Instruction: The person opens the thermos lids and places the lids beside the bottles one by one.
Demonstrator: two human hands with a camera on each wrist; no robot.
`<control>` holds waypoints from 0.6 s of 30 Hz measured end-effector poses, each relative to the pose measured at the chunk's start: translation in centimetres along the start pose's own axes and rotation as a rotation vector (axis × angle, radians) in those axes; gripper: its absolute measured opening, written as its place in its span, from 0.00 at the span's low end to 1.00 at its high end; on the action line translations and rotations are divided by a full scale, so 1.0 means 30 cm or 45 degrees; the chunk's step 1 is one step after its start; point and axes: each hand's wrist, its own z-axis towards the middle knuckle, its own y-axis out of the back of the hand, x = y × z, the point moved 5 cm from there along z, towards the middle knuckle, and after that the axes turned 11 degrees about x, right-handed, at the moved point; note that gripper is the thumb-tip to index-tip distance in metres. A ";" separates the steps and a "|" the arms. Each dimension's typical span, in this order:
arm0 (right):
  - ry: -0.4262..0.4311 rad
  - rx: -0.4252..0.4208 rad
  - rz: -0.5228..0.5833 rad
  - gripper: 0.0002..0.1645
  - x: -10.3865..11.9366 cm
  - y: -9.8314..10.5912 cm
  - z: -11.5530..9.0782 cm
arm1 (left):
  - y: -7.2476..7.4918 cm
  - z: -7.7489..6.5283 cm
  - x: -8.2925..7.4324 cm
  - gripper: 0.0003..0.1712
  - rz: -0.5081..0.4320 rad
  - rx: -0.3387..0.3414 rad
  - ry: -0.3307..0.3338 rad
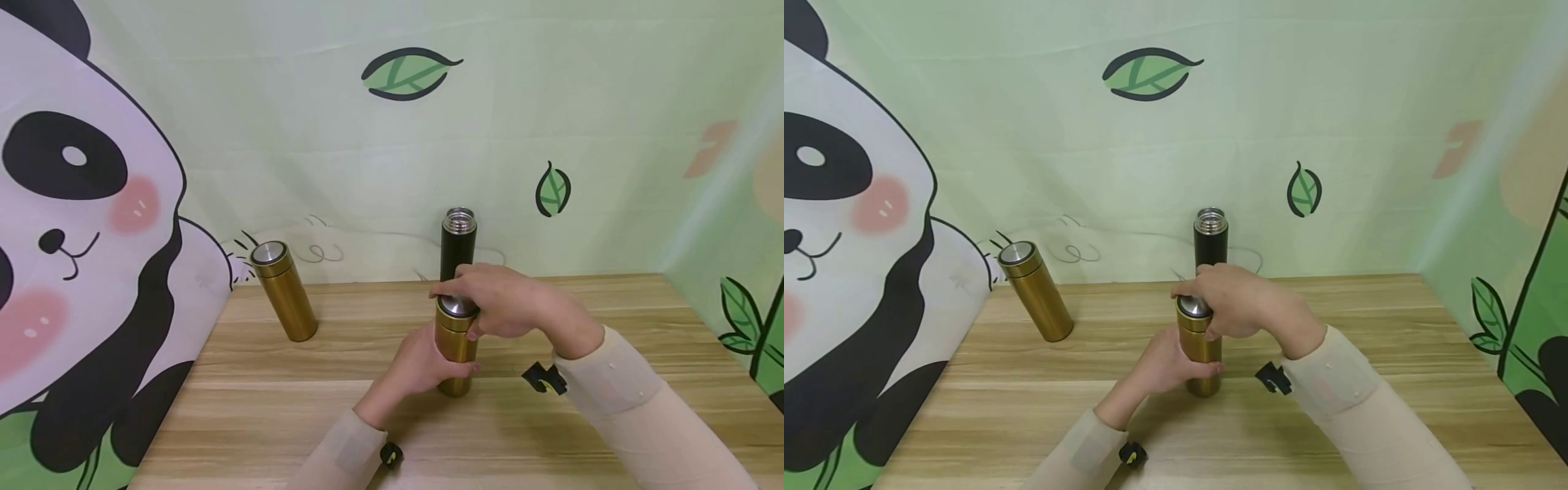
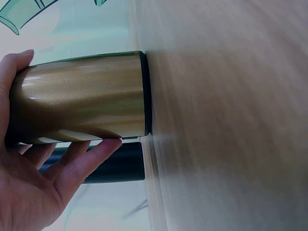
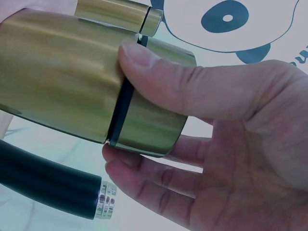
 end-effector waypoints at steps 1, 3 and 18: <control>0.007 0.000 0.003 0.48 -0.001 0.000 0.000 | 0.000 0.000 0.000 0.38 0.001 0.000 -0.001; 0.018 -0.001 0.008 0.48 -0.003 0.000 0.001 | 0.000 0.000 0.000 0.38 0.002 0.002 -0.003; 0.066 0.015 0.058 0.49 -0.011 0.007 0.006 | 0.001 -0.001 -0.002 0.39 -0.021 0.006 0.003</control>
